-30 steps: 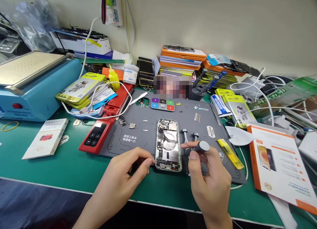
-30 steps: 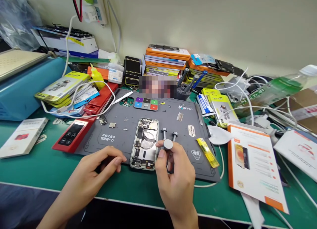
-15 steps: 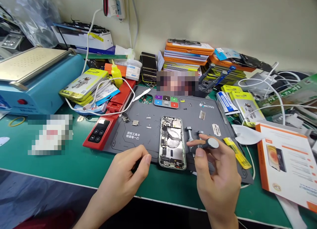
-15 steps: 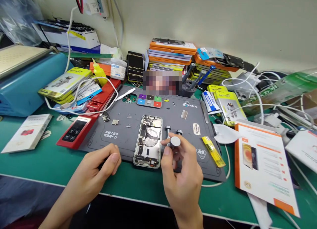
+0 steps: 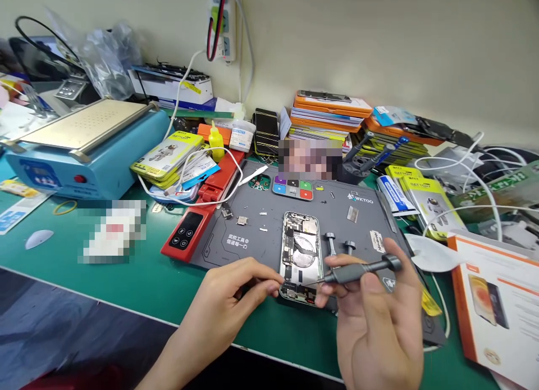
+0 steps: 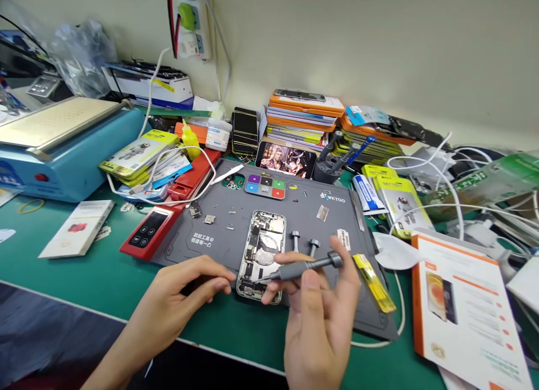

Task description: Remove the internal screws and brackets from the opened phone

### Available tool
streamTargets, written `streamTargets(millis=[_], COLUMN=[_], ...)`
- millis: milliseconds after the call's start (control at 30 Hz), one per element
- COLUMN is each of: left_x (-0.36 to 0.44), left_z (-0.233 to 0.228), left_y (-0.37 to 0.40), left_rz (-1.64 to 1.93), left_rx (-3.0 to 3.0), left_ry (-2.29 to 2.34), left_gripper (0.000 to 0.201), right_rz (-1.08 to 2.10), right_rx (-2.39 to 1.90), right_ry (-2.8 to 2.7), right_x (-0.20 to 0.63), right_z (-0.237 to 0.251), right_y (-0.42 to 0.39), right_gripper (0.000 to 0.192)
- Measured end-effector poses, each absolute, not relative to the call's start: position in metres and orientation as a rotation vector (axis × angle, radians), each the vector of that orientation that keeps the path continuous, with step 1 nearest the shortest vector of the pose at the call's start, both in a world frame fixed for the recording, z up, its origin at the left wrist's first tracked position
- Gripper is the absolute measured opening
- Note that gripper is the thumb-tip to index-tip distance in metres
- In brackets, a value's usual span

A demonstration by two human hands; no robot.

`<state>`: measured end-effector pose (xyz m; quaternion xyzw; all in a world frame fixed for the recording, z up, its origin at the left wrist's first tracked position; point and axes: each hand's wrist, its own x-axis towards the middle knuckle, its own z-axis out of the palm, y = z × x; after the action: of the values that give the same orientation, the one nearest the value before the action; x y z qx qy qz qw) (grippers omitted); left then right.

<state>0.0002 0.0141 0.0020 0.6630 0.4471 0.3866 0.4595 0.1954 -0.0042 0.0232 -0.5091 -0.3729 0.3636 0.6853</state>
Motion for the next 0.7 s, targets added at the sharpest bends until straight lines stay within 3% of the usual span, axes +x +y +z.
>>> streamTargets(millis=[700], left_x=[-0.001], left_z=[0.002], left_y=[0.016], left_rz=[0.998], left_rx=[1.766], left_ry=[0.999], left_gripper=[0.021], right_rz=[0.881], right_rx=[-1.193], right_ry=[-0.907], right_x=[0.175], right_z=[0.016], right_y=[-0.007], right_gripper=[0.059])
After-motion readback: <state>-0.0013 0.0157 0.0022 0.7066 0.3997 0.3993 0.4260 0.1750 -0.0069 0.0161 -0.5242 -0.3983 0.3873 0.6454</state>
